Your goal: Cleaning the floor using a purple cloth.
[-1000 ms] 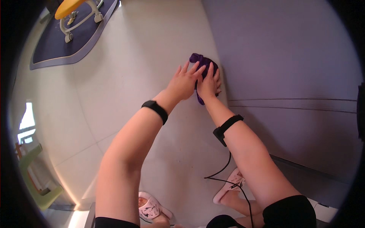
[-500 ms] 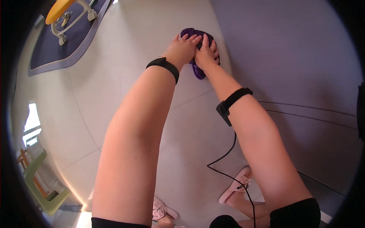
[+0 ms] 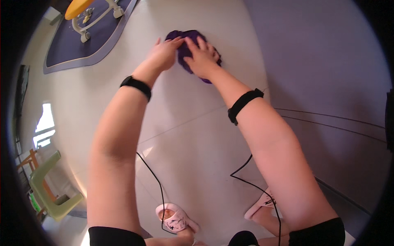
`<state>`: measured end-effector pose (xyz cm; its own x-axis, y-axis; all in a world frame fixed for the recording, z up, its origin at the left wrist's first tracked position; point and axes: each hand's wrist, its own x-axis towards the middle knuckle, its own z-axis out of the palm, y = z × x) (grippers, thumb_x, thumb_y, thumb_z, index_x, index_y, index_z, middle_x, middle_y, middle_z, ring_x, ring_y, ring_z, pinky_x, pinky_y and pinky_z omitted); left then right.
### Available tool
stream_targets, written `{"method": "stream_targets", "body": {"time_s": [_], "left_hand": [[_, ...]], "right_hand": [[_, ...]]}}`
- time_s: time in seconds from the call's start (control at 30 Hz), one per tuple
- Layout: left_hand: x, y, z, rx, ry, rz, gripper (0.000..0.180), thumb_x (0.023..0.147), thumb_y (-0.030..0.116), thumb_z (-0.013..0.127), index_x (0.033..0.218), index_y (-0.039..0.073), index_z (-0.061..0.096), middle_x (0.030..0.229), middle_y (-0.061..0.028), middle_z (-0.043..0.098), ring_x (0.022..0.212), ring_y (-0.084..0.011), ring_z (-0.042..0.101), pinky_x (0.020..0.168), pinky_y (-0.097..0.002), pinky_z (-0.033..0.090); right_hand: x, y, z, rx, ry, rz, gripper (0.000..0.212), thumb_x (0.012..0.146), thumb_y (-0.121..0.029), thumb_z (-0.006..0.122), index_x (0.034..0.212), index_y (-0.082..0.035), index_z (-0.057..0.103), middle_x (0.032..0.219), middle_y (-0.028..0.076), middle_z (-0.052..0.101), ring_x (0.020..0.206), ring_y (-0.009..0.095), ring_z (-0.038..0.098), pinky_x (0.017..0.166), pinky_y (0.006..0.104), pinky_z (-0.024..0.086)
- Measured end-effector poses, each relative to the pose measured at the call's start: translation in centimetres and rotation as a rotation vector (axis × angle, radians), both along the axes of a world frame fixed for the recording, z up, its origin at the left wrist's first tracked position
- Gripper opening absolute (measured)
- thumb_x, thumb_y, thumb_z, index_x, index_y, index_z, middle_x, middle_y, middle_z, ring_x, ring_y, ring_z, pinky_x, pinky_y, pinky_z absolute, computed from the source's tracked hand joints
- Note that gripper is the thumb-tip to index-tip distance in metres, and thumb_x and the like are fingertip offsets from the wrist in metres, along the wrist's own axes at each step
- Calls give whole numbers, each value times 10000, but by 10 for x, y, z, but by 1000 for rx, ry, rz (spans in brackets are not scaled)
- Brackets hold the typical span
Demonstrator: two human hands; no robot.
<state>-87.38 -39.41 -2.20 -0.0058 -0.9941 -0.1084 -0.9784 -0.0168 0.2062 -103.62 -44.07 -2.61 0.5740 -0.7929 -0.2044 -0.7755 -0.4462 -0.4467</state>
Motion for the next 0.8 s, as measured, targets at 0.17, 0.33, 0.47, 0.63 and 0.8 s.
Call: {"method": "stream_targets", "body": {"time_s": [0.17,0.33,0.47,0.63,0.8], "left_hand": [[60,94,1,66,19,91,656,807,-80,477,1402,193,526,1476,-1,501,1303,-235,519,1167,-475,314],[43,178,9,8,-27,147,630,753,-32,612,1347,173,565,1398,-22,560,1141,-266,606,960,-366,523],[-25,255,0,76,-130,121,661,737,15,655,1367,147,506,1374,-21,573,1115,-223,621,894,-339,537],[-110,336,-5,40,10,13,587,789,82,631,1368,128,541,1297,-47,643,1019,-223,672,884,-317,534],[-190,378,6,103,87,-234,472,891,139,536,1361,150,568,1207,-21,690,899,-180,704,697,-319,562]], "right_hand": [[29,63,-21,-62,-211,325,658,851,-232,659,1461,-336,437,1579,121,265,1429,410,233,1150,589,163],[24,87,-14,-85,-302,539,578,805,-185,679,1360,-306,571,1501,73,426,1389,358,338,1122,566,235],[-22,136,-20,-31,-278,673,609,728,-119,678,1299,-320,608,1493,45,446,1378,354,358,1110,563,250],[-116,196,-5,101,-226,804,656,688,-24,702,1281,-287,607,1493,31,436,1393,350,331,1105,571,245],[-218,248,10,217,-106,802,653,685,13,694,1246,-308,593,1483,26,395,1396,352,291,1100,580,240]]}}
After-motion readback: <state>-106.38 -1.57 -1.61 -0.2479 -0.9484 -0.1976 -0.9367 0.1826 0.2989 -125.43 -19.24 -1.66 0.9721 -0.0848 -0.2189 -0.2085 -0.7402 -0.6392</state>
